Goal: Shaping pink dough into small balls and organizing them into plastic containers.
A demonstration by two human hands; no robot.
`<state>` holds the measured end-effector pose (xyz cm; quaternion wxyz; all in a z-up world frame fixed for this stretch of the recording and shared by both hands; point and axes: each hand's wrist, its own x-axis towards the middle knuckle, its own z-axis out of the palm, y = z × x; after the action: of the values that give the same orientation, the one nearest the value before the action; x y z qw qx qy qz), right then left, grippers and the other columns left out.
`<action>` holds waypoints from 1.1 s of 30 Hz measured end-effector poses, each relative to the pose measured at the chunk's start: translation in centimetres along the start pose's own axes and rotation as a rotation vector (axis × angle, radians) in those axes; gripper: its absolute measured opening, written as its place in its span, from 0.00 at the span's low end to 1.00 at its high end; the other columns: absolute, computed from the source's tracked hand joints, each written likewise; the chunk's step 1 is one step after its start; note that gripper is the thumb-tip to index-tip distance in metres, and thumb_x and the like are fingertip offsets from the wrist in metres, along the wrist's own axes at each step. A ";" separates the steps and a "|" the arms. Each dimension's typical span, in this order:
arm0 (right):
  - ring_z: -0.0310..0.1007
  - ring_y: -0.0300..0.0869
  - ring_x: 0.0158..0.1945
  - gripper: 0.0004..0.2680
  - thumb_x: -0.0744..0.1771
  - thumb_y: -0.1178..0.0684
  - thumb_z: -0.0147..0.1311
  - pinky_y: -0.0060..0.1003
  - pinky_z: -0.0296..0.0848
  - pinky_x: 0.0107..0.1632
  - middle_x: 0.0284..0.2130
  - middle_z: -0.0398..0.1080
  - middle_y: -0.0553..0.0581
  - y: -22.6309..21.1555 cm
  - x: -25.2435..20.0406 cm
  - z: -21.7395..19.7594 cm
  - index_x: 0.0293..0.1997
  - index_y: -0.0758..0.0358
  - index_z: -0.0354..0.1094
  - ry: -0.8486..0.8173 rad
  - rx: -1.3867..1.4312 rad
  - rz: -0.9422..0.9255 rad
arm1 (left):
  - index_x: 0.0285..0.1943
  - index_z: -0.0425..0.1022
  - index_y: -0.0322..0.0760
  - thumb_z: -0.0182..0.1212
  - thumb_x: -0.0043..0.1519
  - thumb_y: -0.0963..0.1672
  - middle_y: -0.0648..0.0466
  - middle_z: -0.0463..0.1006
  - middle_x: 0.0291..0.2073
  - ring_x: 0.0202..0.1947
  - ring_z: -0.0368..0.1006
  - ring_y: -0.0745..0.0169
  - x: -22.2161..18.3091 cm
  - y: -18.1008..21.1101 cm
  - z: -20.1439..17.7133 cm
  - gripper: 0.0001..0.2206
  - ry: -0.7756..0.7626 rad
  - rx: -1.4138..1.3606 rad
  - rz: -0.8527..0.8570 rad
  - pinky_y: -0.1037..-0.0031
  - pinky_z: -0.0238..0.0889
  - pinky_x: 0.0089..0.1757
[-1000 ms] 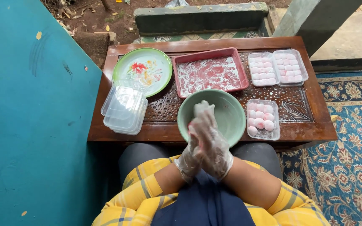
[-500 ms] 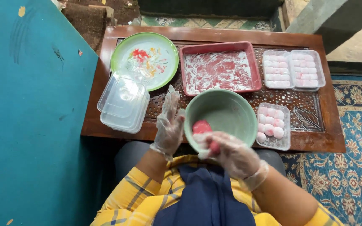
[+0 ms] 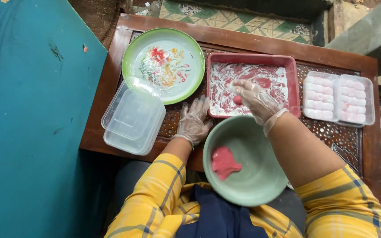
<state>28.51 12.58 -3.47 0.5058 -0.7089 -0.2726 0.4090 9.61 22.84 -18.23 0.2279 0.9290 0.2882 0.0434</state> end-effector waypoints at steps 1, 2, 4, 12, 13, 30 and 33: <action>0.70 0.42 0.51 0.13 0.69 0.53 0.53 0.39 0.75 0.53 0.50 0.70 0.61 0.0 0.3 -0.1 0.60 0.64 0.67 -0.015 0.075 -0.001 | 0.82 0.39 0.53 0.51 0.64 0.58 0.51 0.47 0.79 0.79 0.39 0.51 -0.3 0.3 -0.7 0.39 -0.066 0.068 0.008 0.45 0.31 0.71; 0.73 0.38 0.46 0.09 0.68 0.54 0.56 0.34 0.77 0.50 0.45 0.72 0.55 0.1 0.6 -0.1 0.54 0.61 0.72 -0.030 0.150 -0.002 | 0.82 0.42 0.51 0.46 0.65 0.60 0.52 0.46 0.79 0.79 0.36 0.52 -0.5 0.7 -1.4 0.37 -0.131 0.135 0.017 0.45 0.24 0.71; 0.72 0.39 0.45 0.08 0.69 0.55 0.54 0.33 0.78 0.47 0.44 0.73 0.57 -0.4 0.8 -0.4 0.52 0.63 0.72 -0.031 0.172 0.021 | 0.82 0.42 0.50 0.45 0.65 0.60 0.52 0.44 0.80 0.79 0.36 0.51 -0.6 1.1 -2.2 0.37 -0.163 0.162 0.010 0.45 0.24 0.71; 0.70 0.50 0.50 0.13 0.67 0.52 0.52 0.51 0.69 0.56 0.50 0.73 0.66 -2.2 1.2 -0.8 0.57 0.59 0.74 -0.202 0.040 0.053 | 0.81 0.44 0.53 0.42 0.67 0.59 0.49 0.47 0.79 0.79 0.38 0.48 -0.6 1.6 -2.9 0.33 -0.214 0.182 0.034 0.43 0.24 0.71; 0.69 0.52 0.58 0.13 0.67 0.50 0.54 0.53 0.65 0.61 0.54 0.74 0.63 -2.9 1.1 -0.6 0.57 0.54 0.75 -0.249 -0.203 0.033 | 0.80 0.44 0.53 0.42 0.67 0.59 0.50 0.47 0.79 0.79 0.38 0.49 -0.5 1.6 -2.9 0.33 -0.217 0.182 0.030 0.44 0.25 0.71; 0.72 0.56 0.58 0.10 0.71 0.58 0.49 0.55 0.69 0.63 0.55 0.73 0.68 -3.8 2.2 -1.1 0.58 0.56 0.74 -0.165 -0.428 -0.021 | 0.79 0.45 0.55 0.44 0.66 0.59 0.47 0.52 0.77 0.78 0.42 0.47 -0.7 0.9 -1.9 0.33 -0.190 0.152 0.050 0.42 0.28 0.70; 0.72 0.55 0.57 0.10 0.72 0.55 0.49 0.51 0.70 0.62 0.55 0.71 0.67 -2.0 4.2 -2.1 0.60 0.57 0.71 -0.101 -0.514 0.029 | 0.79 0.47 0.55 0.45 0.66 0.59 0.48 0.52 0.77 0.78 0.41 0.48 -0.5 0.8 -1.6 0.32 -0.180 0.165 0.051 0.43 0.27 0.70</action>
<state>32.56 15.58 -2.51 0.2891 -0.7965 -0.3823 0.3685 9.31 22.64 -16.37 0.1746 0.9518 0.2453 -0.0583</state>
